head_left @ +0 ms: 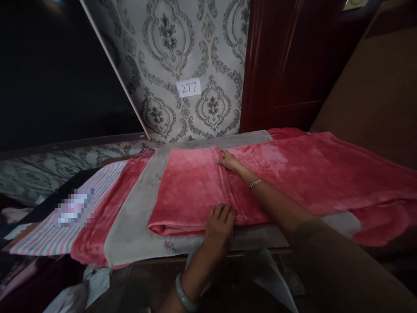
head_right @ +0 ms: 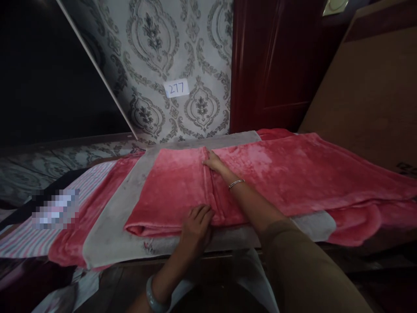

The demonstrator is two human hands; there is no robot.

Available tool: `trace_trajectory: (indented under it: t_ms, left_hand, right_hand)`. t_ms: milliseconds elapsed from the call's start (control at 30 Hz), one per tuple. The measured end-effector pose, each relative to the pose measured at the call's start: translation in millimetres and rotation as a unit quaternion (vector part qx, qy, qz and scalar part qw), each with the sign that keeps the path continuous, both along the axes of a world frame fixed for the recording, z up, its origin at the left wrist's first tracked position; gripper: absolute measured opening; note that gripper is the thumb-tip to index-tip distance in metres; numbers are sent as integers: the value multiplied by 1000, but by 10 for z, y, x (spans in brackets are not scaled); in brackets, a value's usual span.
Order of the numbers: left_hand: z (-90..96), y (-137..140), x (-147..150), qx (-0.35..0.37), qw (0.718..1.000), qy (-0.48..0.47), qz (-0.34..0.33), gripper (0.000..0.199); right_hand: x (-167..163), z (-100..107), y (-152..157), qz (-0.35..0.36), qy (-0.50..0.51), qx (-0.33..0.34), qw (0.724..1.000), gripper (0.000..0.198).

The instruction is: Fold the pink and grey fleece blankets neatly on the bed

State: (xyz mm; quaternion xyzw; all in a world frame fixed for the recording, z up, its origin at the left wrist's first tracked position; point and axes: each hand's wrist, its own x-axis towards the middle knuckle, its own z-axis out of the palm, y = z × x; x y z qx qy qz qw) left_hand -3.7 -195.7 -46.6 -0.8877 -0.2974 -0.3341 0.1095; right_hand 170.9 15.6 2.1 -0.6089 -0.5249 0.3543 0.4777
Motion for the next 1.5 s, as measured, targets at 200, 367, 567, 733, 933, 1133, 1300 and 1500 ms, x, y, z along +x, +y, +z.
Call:
trace_trajectory:
  t_ms: [200, 367, 567, 733, 933, 1133, 1300, 1500]
  left_hand:
    - [-78, -6, 0, 49, 999, -8, 8, 34]
    - [-33, -31, -2, 46, 999, -12, 22, 32]
    - [-77, -36, 70, 73, 997, -20, 27, 26]
    - [-27, -90, 69, 33, 998, 29, 34, 24]
    - [92, -168, 49, 6, 996, 63, 55, 21]
    - [97, -166, 111, 8, 996, 39, 81, 16]
    - [82, -169, 125, 10, 996, 29, 83, 17]
    - [181, -175, 24, 9, 998, 10, 68, 29]
  right_hand:
    - [-22, 40, -181, -53, -170, -27, 984, 21]
    - [-21, -14, -429, -44, -258, -29, 965, 23]
    - [7, -55, -625, -44, -302, -9, 952, 18]
    - [22, -66, -727, -34, -307, -7, 951, 24]
    - [111, -240, -1026, 15, -280, 26, 960, 29]
    - [241, -322, -1522, 109, -172, 25, 979, 40]
    - [165, -216, -1759, 137, -131, 1, 982, 45]
    - [67, -149, -1859, 197, 22, -68, 978, 49]
